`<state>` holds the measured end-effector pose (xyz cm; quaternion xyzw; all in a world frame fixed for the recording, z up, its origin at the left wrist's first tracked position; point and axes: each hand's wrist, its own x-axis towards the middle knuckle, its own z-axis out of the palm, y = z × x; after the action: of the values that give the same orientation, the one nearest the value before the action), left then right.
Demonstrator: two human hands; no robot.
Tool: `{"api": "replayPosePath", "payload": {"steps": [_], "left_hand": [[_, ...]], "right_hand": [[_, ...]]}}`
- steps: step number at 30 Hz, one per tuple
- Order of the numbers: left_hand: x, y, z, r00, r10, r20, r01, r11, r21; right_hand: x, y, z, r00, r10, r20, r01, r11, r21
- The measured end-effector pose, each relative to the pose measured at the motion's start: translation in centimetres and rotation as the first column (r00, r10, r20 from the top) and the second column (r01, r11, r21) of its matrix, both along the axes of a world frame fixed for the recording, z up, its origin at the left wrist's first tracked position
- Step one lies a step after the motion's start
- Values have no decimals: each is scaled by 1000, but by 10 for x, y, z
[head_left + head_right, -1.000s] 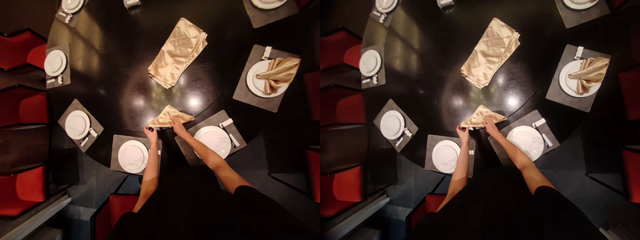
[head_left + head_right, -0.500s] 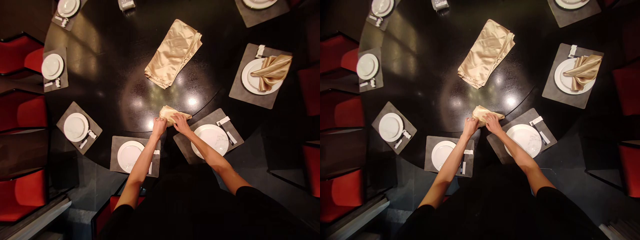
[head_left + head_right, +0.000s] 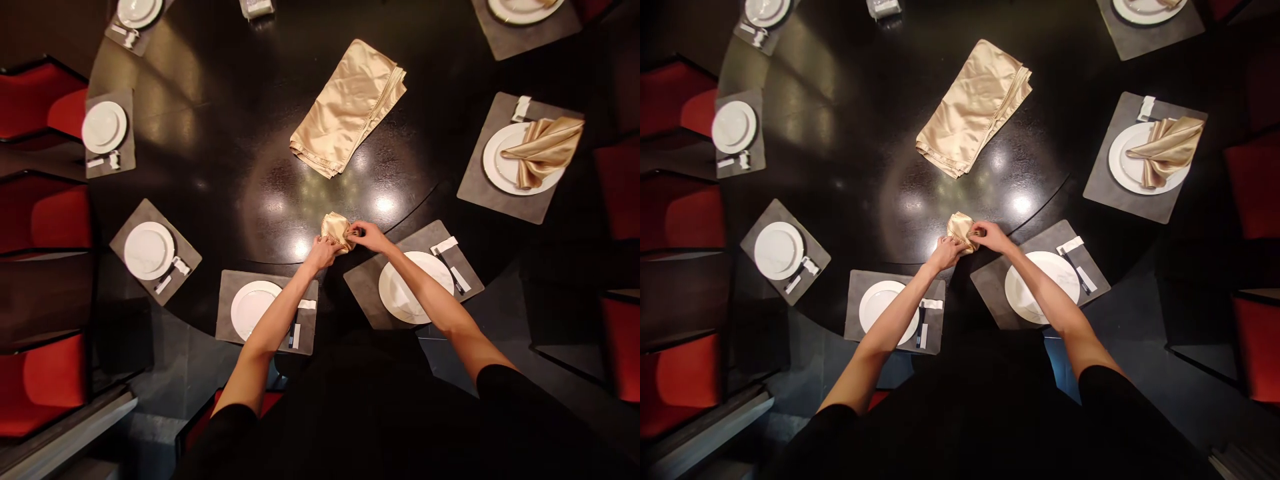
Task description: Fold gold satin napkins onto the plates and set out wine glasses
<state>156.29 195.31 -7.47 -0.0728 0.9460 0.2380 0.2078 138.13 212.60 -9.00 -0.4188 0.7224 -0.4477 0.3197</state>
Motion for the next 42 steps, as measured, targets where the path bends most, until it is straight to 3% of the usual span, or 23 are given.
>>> {"api": "replayPosePath", "payload": {"steps": [4,7,13,16,18,20,22,29,32,35,37,40,42], "left_hand": [[11,-9,1,993,112,-38,-109,990,85],[23,-14,4,979,200,-37,-197,979,59],[37,-12,3,965,234,-122,-221,969,109],[30,-9,2,969,215,-122,-201,972,118],[22,-7,3,972,209,-105,-199,975,98],[16,-8,3,971,219,-94,-211,973,88],[12,-9,1,964,250,-96,-239,965,112],[-1,-10,-9,927,372,53,-373,894,250],[-18,-6,-14,944,328,16,-324,923,208],[-34,-3,-17,972,232,37,-235,954,188],[-39,-3,-17,975,212,65,-221,949,224],[-36,-3,-15,976,199,84,-216,912,349],[-28,-1,-14,975,190,119,-224,870,440]], "right_hand": [[38,-61,14,926,158,-343,-85,972,220],[56,-83,15,870,279,-407,-142,932,335],[50,-67,1,891,399,-218,-329,897,297],[50,-53,-2,895,389,-217,-334,909,251],[57,-43,-2,915,284,-286,-232,952,202],[68,-33,-1,930,95,-356,-38,986,162],[80,-20,-1,919,-39,-392,112,980,165],[107,11,-9,927,-93,-363,174,965,196],[113,15,-13,912,-178,-370,248,957,150],[120,20,-22,875,-317,-367,378,919,109],[123,25,-32,835,-449,-318,502,858,107],[125,32,-50,778,-609,-156,627,769,126],[126,36,-60,760,-649,-13,644,751,147]]}}
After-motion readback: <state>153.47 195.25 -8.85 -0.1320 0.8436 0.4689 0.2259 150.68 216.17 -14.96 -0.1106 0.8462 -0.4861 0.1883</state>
